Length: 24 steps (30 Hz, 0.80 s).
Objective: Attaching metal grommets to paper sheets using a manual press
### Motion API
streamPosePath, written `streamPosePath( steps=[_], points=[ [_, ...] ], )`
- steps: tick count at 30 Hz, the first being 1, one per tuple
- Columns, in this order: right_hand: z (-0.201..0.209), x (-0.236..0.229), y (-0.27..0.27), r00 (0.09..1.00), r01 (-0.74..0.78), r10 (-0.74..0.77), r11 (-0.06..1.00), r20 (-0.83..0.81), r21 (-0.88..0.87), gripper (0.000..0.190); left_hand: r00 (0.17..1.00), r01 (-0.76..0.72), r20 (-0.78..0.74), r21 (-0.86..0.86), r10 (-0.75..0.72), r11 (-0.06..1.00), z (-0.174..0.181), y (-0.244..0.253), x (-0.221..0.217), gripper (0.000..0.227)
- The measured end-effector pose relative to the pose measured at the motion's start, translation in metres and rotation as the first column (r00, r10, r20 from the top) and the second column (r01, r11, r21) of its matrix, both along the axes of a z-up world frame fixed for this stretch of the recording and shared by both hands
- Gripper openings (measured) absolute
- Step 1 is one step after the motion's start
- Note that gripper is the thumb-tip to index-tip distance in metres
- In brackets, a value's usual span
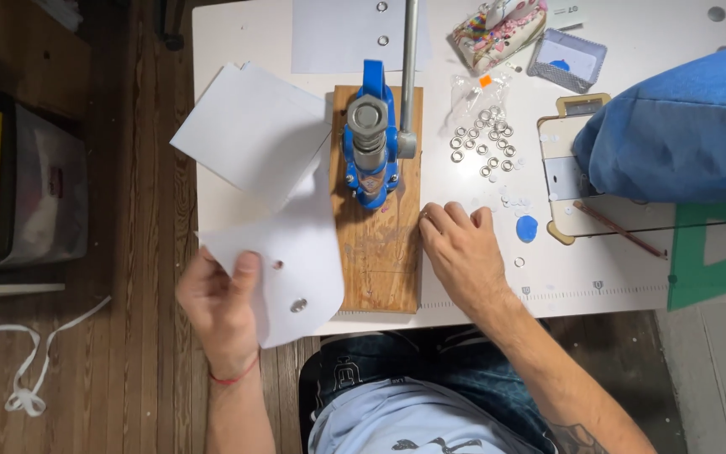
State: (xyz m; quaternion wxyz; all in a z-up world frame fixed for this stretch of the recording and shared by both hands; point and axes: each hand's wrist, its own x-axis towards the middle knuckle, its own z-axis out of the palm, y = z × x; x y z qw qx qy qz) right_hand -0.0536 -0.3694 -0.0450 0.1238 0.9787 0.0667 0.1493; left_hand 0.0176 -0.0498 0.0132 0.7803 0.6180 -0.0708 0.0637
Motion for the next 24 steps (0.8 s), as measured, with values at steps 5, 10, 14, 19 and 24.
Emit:
streamPosePath(
  steps=[5,10,14,19,24],
  points=[
    [-0.011,0.001,-0.009,0.999,-0.046,0.051,0.966,-0.013,0.254,0.004,0.805,0.537,0.328,-0.053,-0.494,0.842,0.039,-0.009,0.026,0.016],
    [-0.024,-0.005,-0.002,0.997,-0.046,0.021,0.942,0.079,0.333,0.004,0.73,0.474,0.387,0.307,-0.564,0.825,0.021,-0.089,0.043,0.026],
    [-0.033,-0.007,0.0,0.997,0.01,-0.04,0.927,0.07,0.375,0.01,0.867,0.271,0.231,0.528,-0.443,0.805,0.011,-0.136,0.043,0.022],
    [-0.031,-0.012,-0.002,1.0,0.029,-0.024,0.91,-0.018,0.414,0.016,0.882,0.175,0.335,0.42,-0.331,0.891,-0.03,-0.162,0.048,0.022],
    [-0.019,-0.025,-0.014,0.997,0.068,-0.041,0.902,-0.072,0.426,0.016,0.967,0.203,0.01,0.573,-0.255,0.794,0.013,-0.17,0.045,0.03]
  ],
)
